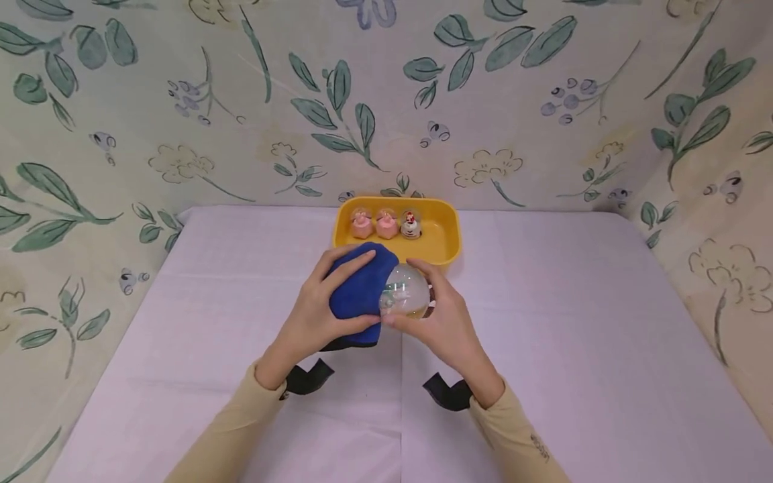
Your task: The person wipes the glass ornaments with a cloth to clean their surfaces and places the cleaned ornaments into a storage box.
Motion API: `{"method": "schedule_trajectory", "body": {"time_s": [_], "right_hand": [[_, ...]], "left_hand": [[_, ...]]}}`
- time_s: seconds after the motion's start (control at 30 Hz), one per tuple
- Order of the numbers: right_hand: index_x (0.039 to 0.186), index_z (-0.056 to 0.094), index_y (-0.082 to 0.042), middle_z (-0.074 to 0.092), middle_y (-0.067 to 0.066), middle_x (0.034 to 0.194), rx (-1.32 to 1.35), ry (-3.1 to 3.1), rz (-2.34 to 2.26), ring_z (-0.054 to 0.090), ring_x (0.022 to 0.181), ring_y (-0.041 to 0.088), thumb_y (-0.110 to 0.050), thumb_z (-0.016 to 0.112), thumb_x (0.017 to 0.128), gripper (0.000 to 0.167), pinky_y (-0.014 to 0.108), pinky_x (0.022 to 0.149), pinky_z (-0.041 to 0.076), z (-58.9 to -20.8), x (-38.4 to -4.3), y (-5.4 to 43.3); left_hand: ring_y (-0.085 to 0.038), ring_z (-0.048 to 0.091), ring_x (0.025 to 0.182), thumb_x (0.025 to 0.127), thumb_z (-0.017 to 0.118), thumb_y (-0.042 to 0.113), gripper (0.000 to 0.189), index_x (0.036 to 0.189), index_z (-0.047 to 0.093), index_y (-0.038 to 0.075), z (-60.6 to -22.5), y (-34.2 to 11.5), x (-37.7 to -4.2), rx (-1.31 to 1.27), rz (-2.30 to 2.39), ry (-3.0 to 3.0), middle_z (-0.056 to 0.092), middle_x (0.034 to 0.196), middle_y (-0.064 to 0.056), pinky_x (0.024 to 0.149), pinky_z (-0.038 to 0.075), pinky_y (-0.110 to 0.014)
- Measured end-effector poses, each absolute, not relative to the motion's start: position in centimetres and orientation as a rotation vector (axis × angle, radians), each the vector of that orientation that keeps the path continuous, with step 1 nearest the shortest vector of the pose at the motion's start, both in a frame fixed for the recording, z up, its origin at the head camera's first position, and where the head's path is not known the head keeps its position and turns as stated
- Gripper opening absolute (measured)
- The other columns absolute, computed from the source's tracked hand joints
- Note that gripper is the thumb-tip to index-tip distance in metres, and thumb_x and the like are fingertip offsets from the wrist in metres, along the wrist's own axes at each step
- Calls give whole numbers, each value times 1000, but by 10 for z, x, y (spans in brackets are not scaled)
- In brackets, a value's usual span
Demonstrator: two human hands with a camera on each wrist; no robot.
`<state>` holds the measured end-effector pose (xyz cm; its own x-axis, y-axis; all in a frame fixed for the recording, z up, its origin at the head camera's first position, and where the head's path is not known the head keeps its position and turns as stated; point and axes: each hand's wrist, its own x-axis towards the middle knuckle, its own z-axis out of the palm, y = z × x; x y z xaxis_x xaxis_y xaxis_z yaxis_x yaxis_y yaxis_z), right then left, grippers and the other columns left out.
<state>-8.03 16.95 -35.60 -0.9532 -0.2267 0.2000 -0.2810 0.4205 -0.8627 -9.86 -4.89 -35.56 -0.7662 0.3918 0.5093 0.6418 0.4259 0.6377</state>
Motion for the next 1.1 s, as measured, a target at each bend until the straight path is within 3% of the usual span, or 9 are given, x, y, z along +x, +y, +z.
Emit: {"method": "schedule_trajectory", "body": {"time_s": [0.13, 0.23, 0.3, 0.37, 0.47, 0.53, 0.77, 0.9, 1.1], "right_hand": [[149, 28, -17, 38, 13, 141, 750, -2581, 1607, 54, 109, 32, -4, 84, 71, 96, 36, 83, 53, -353, -80, 175], [147, 34, -12, 43, 12, 138, 920, -2489, 1486, 57, 103, 26, -1, 87, 65, 98, 30, 73, 55, -352, -83, 178], [143, 40, -9, 49, 11, 133, 986, -2425, 1370, 57, 98, 21, -4, 90, 61, 97, 27, 67, 55, -352, -86, 181], [139, 45, -7, 55, 10, 127, 1018, -2370, 1271, 56, 95, 18, -20, 92, 62, 91, 26, 65, 54, -352, -90, 182], [132, 50, -4, 59, 11, 121, 972, -2316, 1224, 57, 96, 19, -44, 85, 66, 85, 25, 67, 53, -356, -94, 182], [129, 51, -2, 61, 12, 115, 896, -2293, 1243, 58, 94, 20, -51, 80, 70, 82, 24, 69, 53, -360, -95, 180], [121, 52, 5, 64, 15, 101, 530, -2317, 1182, 57, 79, 20, -21, 88, 60, 76, 28, 64, 51, -369, -95, 168], [120, 51, 6, 64, 16, 97, 435, -2364, 1099, 55, 78, 22, -26, 88, 60, 78, 38, 64, 51, -367, -93, 164], [119, 51, 6, 63, 20, 105, 416, -2380, 1071, 58, 87, 29, -26, 88, 59, 78, 42, 68, 51, -364, -95, 164]], "left_hand": [[-26, 39, 126, 72, 85, 20, 80, 142, 45, 19, -354, -60, -110, -959, -1429, -2374, 34, 144, -4, 96, 43, -48], [-26, 40, 124, 76, 83, 29, 77, 142, 45, 19, -352, -67, -113, -1010, -1525, -2367, 35, 144, -2, 97, 43, -48], [-26, 41, 124, 78, 79, 38, 75, 143, 45, 20, -352, -68, -113, -1032, -1553, -2372, 34, 144, 0, 96, 43, -47], [-25, 41, 124, 79, 77, 42, 76, 144, 43, 23, -352, -66, -110, -1031, -1550, -2381, 33, 145, 1, 96, 44, -46], [-24, 39, 126, 78, 80, 36, 79, 145, 40, 24, -354, -61, -105, -993, -1492, -2386, 31, 146, 1, 95, 44, -46], [-24, 37, 128, 76, 82, 30, 83, 146, 38, 24, -356, -56, -101, -952, -1403, -2393, 29, 147, -3, 96, 44, -46], [-31, 31, 131, 72, 85, 33, 90, 146, 36, 19, -364, -44, -92, -791, -1076, -2429, 26, 149, -10, 99, 41, -49], [-34, 34, 128, 72, 85, 33, 89, 146, 38, 19, -364, -49, -90, -762, -1048, -2474, 26, 148, -9, 97, 43, -49], [-36, 39, 124, 72, 85, 34, 87, 145, 39, 21, -360, -63, -88, -754, -1016, -2524, 30, 146, -10, 93, 45, -51]]}}
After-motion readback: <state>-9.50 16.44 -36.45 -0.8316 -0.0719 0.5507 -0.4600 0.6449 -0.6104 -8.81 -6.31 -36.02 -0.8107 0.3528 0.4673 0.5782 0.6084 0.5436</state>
